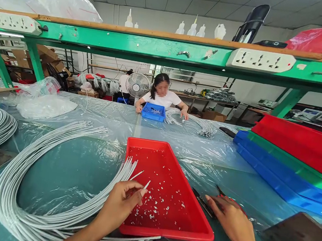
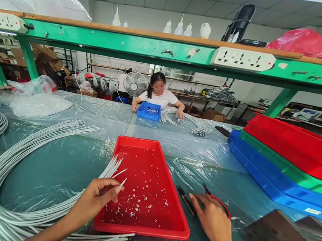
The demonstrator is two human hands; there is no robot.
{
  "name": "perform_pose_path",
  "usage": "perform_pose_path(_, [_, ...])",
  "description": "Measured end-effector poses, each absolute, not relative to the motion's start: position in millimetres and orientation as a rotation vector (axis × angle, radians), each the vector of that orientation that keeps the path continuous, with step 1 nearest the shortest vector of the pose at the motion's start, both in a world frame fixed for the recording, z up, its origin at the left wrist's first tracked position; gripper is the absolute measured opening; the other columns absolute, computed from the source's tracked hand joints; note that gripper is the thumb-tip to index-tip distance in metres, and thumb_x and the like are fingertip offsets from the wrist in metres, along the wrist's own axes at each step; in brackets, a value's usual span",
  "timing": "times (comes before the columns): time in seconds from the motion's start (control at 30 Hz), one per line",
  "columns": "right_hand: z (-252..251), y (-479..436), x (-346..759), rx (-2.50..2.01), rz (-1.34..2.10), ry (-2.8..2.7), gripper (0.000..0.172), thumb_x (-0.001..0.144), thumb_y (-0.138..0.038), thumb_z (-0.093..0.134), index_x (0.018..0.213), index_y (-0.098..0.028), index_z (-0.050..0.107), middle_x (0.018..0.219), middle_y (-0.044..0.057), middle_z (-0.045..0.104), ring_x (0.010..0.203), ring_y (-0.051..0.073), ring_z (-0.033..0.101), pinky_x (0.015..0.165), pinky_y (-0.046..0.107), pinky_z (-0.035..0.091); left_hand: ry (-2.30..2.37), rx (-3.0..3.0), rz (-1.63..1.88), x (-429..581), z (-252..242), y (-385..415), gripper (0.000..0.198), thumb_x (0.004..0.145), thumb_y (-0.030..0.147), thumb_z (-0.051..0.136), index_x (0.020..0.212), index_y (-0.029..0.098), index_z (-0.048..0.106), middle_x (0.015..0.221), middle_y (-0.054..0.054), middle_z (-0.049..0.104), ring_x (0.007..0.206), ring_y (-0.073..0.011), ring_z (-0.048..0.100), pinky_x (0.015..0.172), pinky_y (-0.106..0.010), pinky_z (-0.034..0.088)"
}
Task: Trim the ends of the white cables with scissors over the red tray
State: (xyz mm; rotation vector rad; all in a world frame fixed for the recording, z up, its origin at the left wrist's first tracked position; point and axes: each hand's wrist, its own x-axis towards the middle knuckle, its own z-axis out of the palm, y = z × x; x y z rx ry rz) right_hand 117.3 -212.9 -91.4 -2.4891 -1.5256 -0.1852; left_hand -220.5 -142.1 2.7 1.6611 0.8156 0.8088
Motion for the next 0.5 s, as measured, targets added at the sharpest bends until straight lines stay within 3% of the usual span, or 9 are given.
perform_pose_path(0.1, [-93,-211,129,-2.609,-0.266,-1.441,0.035,0.087,-0.041,0.039,0.099,-0.018,0.063,0.107,0.011,0.061,0.103,0.029,0.053,0.079,0.039,0.044,0.804,1.638,0.769,-218,2,-142,0.029,0.081,0.038,0.048,0.074,0.013,0.061,0.056,0.0,0.057,0.056,-0.0126,0.046,0.058,-0.023,0.033])
perform_pose_path(0.2, [-97,-209,143,-2.732,-0.296,-1.333,0.032,0.087,-0.038,0.043,0.098,-0.013,0.06,0.095,0.01,0.063,0.09,0.023,0.059,0.074,0.039,0.046,0.806,1.633,0.725,-215,2,-141,0.031,0.081,0.039,0.048,0.076,0.012,0.062,0.052,0.002,0.053,0.053,-0.012,0.045,0.056,-0.023,0.032])
perform_pose_path(0.3, [-98,-208,150,-2.758,-0.31,-1.307,0.029,0.087,-0.038,0.046,0.094,-0.013,0.059,0.088,0.005,0.063,0.08,0.017,0.06,0.072,0.037,0.047,0.782,1.63,0.72,-214,2,-141,0.034,0.082,0.041,0.047,0.073,0.012,0.062,0.05,0.003,0.048,0.052,-0.0115,0.043,0.054,-0.023,0.032])
perform_pose_path(0.5, [-97,-210,137,-2.513,-0.299,-1.445,0.035,0.084,-0.046,0.044,0.084,-0.019,0.066,0.094,0.012,0.065,0.09,0.025,0.06,0.072,0.035,0.047,0.768,1.584,0.742,-211,-7,-141,0.033,0.08,0.041,0.049,0.074,0.012,0.063,0.052,0.001,0.053,0.054,-0.0122,0.044,0.057,-0.023,0.033])
